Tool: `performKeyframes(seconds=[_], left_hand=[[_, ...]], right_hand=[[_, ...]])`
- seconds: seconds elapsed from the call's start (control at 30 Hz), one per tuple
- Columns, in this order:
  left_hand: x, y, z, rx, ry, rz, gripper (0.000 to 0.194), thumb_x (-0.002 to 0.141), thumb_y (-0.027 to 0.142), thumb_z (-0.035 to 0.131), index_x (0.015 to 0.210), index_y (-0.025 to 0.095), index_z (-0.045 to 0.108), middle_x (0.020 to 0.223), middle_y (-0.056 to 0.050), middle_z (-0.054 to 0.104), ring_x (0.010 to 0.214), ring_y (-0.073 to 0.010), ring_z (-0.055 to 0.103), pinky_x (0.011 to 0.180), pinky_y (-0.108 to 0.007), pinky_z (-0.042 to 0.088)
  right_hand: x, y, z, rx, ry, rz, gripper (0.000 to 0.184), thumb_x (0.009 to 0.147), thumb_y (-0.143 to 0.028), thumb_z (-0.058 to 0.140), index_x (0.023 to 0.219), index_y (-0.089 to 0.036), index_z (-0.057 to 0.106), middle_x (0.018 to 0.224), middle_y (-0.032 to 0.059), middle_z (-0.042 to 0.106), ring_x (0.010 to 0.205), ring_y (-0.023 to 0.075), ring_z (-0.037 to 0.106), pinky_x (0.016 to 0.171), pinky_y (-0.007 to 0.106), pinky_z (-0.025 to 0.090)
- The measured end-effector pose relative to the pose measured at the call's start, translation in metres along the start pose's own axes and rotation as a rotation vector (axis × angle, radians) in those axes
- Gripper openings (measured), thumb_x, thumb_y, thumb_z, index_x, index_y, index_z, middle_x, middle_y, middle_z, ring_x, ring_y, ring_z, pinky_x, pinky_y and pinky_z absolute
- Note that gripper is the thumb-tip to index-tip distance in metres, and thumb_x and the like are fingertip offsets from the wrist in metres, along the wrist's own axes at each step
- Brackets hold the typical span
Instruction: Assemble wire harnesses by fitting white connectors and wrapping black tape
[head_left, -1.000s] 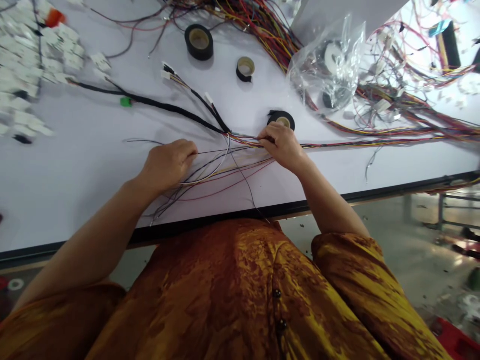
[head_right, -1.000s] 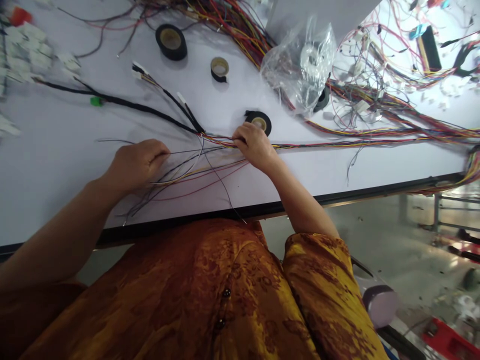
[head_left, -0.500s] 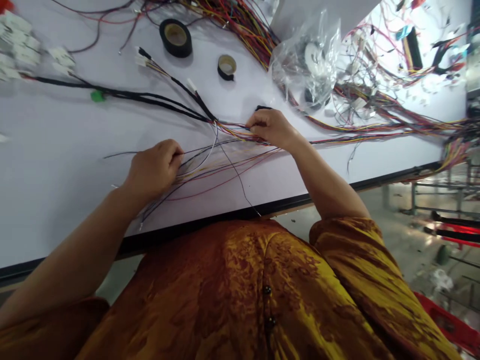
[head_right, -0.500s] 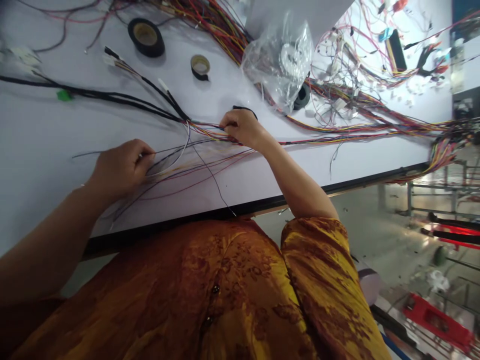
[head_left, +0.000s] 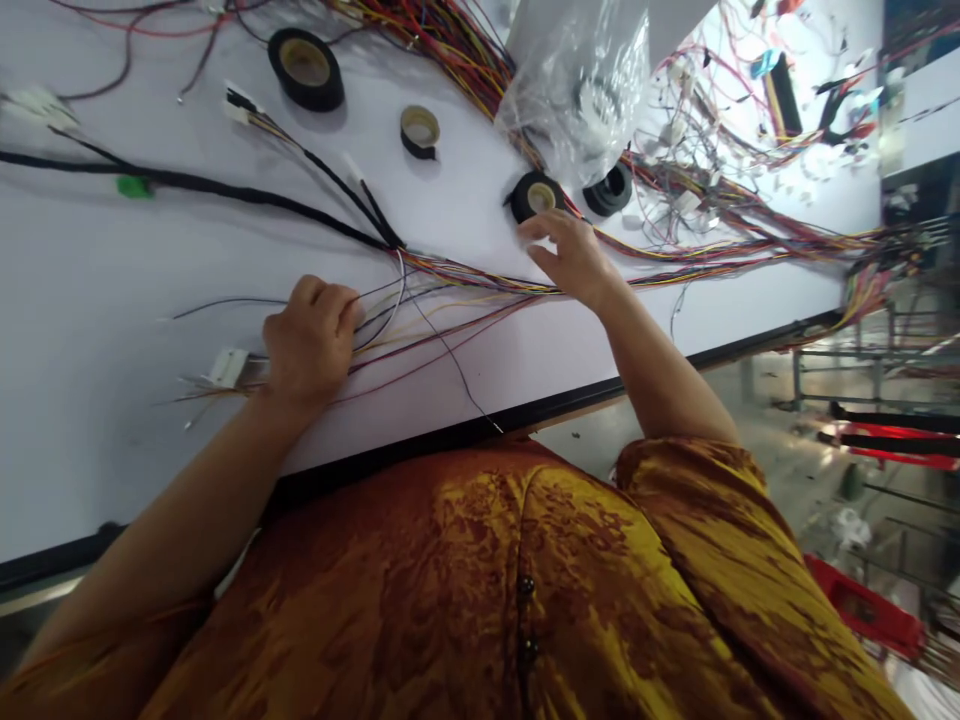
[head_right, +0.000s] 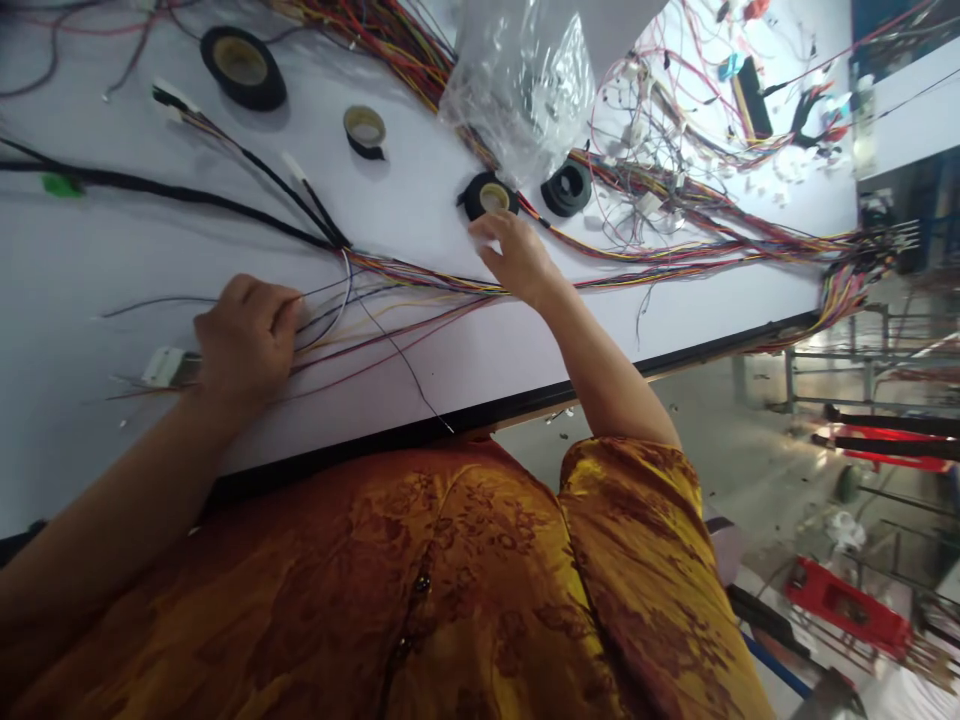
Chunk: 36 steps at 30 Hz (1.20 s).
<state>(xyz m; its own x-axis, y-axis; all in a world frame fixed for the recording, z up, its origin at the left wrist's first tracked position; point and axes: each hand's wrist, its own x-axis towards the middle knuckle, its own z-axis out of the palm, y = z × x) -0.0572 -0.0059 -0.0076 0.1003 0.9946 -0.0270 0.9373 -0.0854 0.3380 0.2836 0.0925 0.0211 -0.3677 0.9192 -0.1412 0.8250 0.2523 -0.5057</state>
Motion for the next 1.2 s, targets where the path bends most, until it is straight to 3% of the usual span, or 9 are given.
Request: performKeyframes(seconds=[0.2, 0.33, 0.5, 0.7, 1.0, 1.2], left_hand=[[0.0, -0.009, 0.009, -0.047, 0.063, 0.087, 0.025, 0.098, 0.03, 0.053, 0.112, 0.02, 0.071, 0.101, -0.007, 0.066, 0.085, -0.0163, 0.058, 0.058, -0.028, 0.03], [0.0, -0.013, 0.013, -0.039, 0.089, 0.117, 0.026, 0.098, 0.032, 0.053, 0.11, 0.021, 0.073, 0.098, -0.008, 0.066, 0.084, -0.0169, 0.058, 0.056, -0.028, 0.029], [0.001, -0.013, 0.012, -0.052, 0.099, 0.119, 0.025, 0.096, 0.03, 0.055, 0.111, 0.021, 0.074, 0.098, -0.007, 0.066, 0.082, -0.0164, 0.058, 0.055, -0.028, 0.029], [0.004, -0.017, 0.014, -0.049, 0.122, 0.12, 0.027, 0.096, 0.03, 0.054, 0.113, 0.023, 0.074, 0.1, -0.007, 0.065, 0.082, -0.0163, 0.058, 0.055, -0.028, 0.03], [0.006, -0.015, 0.008, -0.05, 0.04, 0.079, 0.03, 0.098, 0.032, 0.051, 0.118, 0.025, 0.071, 0.106, -0.007, 0.066, 0.086, -0.0166, 0.058, 0.06, -0.028, 0.036], [0.005, -0.014, 0.002, -0.037, 0.022, 0.036, 0.031, 0.098, 0.032, 0.049, 0.118, 0.024, 0.071, 0.108, -0.008, 0.066, 0.089, -0.0185, 0.06, 0.064, -0.031, 0.039]], right_hand=[[-0.011, 0.0, 0.013, 0.01, -0.081, -0.03, 0.013, 0.085, -0.027, 0.064, 0.092, -0.019, 0.07, 0.097, 0.0077, 0.065, 0.077, 0.0165, 0.059, 0.079, 0.036, 0.053], [-0.013, -0.011, 0.014, -0.037, -0.046, -0.051, 0.012, 0.087, -0.027, 0.063, 0.094, -0.019, 0.07, 0.098, 0.008, 0.063, 0.08, 0.017, 0.057, 0.076, 0.034, 0.05], [-0.011, -0.017, 0.017, -0.073, -0.11, -0.084, 0.011, 0.088, -0.023, 0.06, 0.088, -0.021, 0.071, 0.092, 0.0053, 0.063, 0.079, 0.0163, 0.056, 0.073, 0.031, 0.046], [-0.011, -0.02, 0.019, -0.047, -0.12, -0.112, 0.013, 0.087, -0.021, 0.06, 0.095, -0.019, 0.07, 0.095, 0.0056, 0.064, 0.08, 0.0158, 0.057, 0.074, 0.03, 0.045], [-0.01, -0.037, 0.021, -0.218, -0.122, -0.01, 0.013, 0.083, -0.013, 0.052, 0.086, -0.018, 0.064, 0.096, 0.0077, 0.065, 0.081, 0.0191, 0.057, 0.073, 0.033, 0.042], [-0.013, -0.035, 0.021, -0.144, -0.056, 0.048, 0.018, 0.084, -0.014, 0.049, 0.095, -0.019, 0.062, 0.083, 0.0063, 0.066, 0.072, 0.0193, 0.055, 0.07, 0.032, 0.041]])
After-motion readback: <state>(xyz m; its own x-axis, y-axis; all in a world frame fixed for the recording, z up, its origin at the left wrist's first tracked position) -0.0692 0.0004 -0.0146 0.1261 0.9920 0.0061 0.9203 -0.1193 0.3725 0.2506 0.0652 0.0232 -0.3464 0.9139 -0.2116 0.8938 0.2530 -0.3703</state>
